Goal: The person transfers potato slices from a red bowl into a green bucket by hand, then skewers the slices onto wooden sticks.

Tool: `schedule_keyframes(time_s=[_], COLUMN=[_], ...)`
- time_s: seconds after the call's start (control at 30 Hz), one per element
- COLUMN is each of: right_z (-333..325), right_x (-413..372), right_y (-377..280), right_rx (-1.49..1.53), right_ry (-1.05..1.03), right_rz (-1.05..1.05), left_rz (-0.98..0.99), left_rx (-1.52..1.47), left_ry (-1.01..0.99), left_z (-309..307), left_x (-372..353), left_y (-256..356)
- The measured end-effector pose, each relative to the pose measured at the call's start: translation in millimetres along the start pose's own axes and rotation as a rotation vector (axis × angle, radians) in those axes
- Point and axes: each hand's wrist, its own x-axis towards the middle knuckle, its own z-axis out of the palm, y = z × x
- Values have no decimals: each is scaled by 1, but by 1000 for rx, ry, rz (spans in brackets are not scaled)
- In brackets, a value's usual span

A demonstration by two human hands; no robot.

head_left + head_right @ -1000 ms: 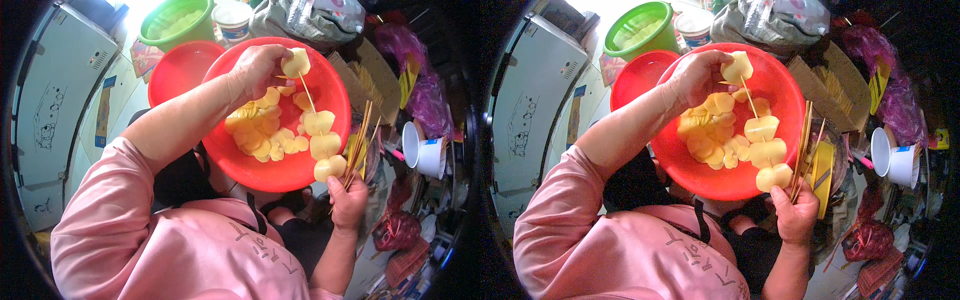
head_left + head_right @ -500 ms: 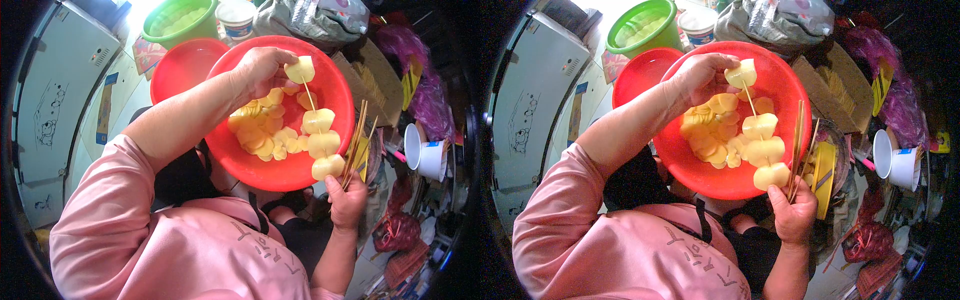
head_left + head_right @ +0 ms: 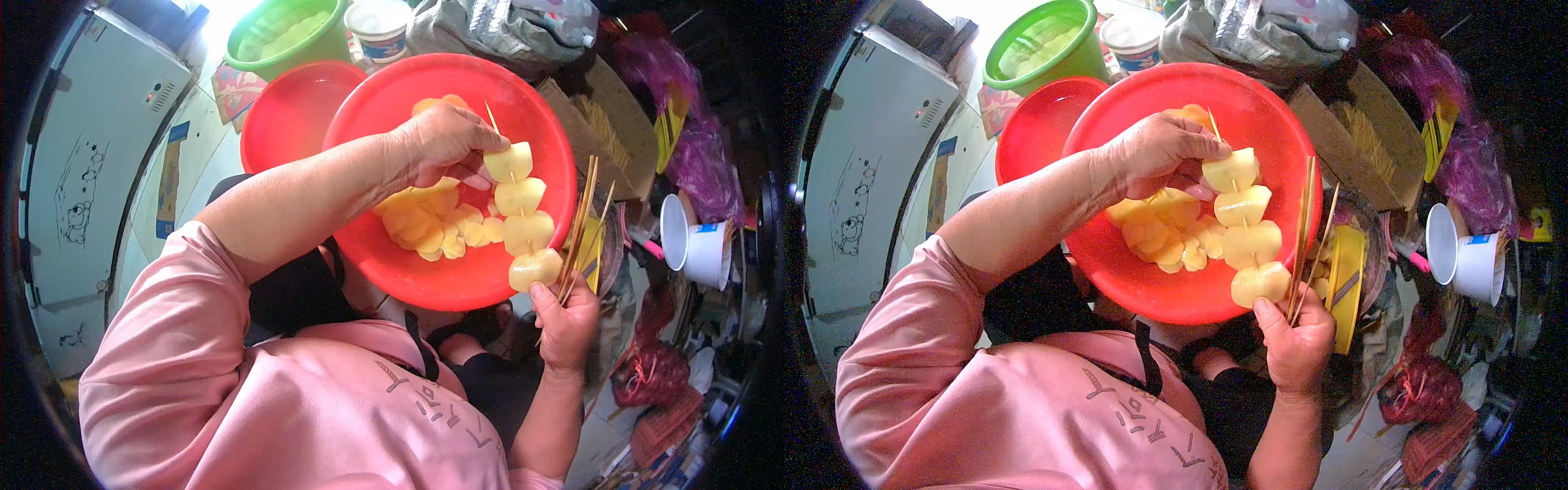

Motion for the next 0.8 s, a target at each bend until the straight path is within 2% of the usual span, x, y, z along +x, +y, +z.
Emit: schedule_keyframes(time_s=[0.2,0.27,0.3,0.33,0.4,0.43,0.5,0.57,0.63,0.67,0.73,0.77,0.8], right_z=[-8,-10,-11,-12,-10,-9,-8,-8,-9,-9,-11,-11,-11], right_x=[4,5,5,5,5,5,4,3,3,3,3,3,3], right_y=[2,-3,-3,-3,-4,-5,-6,-6,-5,-5,-4,-3,-4], right_rx=[83,145,164,183,191,183,172,173,161,148,140,132,132], right_ry=[22,34,61,87,92,89,89,42,41,38,32,25,26], right_rz=[-21,9,6,2,4,13,27,35,30,25,24,22,22], left_rz=[25,-1,40,39,317,406,403,401,376,376,-64,-64,28], left_rx=[-94,-155,-72,-71,826,1253,1266,1279,1466,1466,973,973,1196], left_ry=[-95,45,102,101,-80,-34,-120,-204,22,20,3,2,-49], left_z=[-2,-3,-7,-15,-32,-29,-29,-18,-1,4,11,10,7], left_x=[11,13,22,35,65,73,85,77,59,57,57,59,63], left_y=[-5,-2,-8,-19,-51,-68,-109,-124,-117,-114,-110,-110,-111])
